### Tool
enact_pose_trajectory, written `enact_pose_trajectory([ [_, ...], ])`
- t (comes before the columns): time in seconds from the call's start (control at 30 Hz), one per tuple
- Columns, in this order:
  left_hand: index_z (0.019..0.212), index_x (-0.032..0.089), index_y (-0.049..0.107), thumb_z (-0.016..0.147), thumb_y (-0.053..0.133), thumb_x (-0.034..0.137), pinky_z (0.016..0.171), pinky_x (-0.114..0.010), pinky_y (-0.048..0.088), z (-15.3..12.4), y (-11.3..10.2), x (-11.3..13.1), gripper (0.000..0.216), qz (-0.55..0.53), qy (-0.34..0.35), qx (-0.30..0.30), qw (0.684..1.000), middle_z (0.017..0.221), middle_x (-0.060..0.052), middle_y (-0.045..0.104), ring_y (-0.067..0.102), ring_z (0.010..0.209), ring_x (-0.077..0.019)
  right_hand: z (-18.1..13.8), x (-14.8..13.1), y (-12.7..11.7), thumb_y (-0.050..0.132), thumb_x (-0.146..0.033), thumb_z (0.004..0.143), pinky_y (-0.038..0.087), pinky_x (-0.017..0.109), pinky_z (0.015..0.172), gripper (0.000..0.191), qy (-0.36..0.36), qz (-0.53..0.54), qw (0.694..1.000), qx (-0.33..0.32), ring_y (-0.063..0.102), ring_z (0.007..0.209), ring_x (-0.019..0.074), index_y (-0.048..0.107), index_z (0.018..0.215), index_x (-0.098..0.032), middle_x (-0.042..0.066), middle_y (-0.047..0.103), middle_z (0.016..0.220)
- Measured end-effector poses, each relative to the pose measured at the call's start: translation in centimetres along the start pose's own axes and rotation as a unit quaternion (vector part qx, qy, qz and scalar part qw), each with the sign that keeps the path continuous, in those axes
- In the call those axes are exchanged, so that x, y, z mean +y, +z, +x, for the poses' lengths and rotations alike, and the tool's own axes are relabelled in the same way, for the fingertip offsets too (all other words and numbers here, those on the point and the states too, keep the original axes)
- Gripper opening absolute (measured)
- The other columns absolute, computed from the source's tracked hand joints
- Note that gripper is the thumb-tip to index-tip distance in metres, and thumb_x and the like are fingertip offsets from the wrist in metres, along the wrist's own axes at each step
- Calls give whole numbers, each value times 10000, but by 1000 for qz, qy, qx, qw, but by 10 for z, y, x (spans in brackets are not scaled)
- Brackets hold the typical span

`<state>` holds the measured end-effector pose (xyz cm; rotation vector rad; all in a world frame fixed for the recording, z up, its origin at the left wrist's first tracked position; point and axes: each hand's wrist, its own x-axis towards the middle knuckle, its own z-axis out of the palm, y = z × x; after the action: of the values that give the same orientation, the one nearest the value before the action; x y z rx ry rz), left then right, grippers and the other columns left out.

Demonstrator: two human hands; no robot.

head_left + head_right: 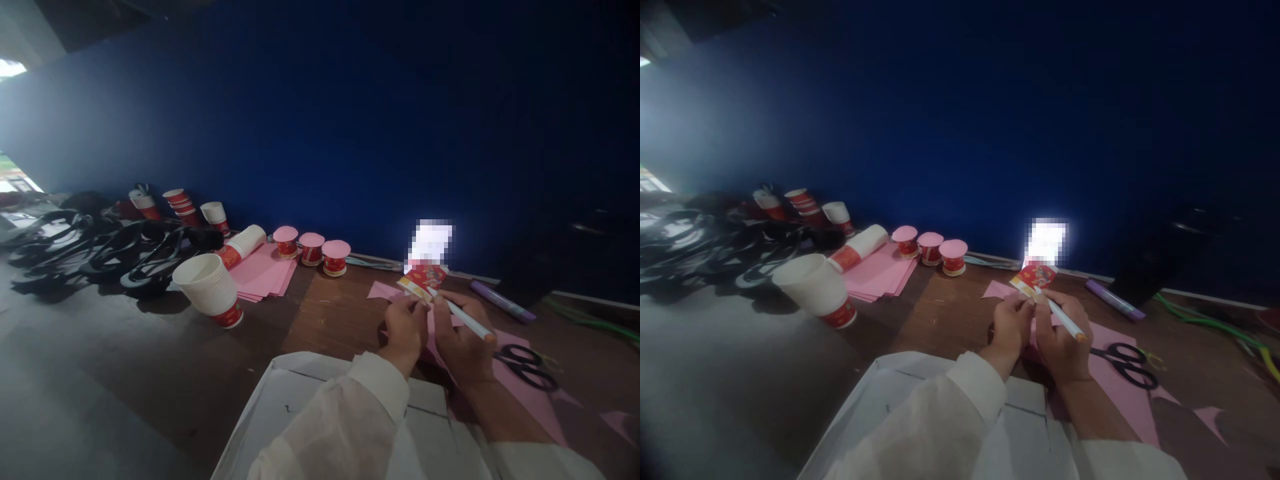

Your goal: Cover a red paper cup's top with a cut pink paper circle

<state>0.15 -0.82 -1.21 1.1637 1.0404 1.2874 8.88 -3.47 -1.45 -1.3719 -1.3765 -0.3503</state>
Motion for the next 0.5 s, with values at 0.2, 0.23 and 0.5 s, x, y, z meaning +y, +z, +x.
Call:
enact_pose_trajectory([
  [0.2,697,173,743,858,586,165,783,-288,497,2,2,-3,225,3,-6,-6,1000,744,-38,732,633,766,-185,-2,3,0,600,-357,949,533,398,797,209,-35,-4,999,-8,696,834,249,705,944,-177,107,745,905],
  [0.23,704,171,747,864,588,173,783,-291,499,2,2,-3,226,8,-9,-6,1000,753,-42,736,636,762,-186,-2,4,0,600,-360,951,532,398,797,210,-41,-5,999,-9,694,833,248,704,946,-177,106,743,905],
  [0.5,772,169,785,866,583,177,777,-292,512,-2,0,0,223,44,-3,-10,999,798,-67,762,655,781,-199,-1,6,2,616,-337,957,534,390,806,179,-66,1,997,-26,698,852,239,708,983,-186,96,747,927],
])
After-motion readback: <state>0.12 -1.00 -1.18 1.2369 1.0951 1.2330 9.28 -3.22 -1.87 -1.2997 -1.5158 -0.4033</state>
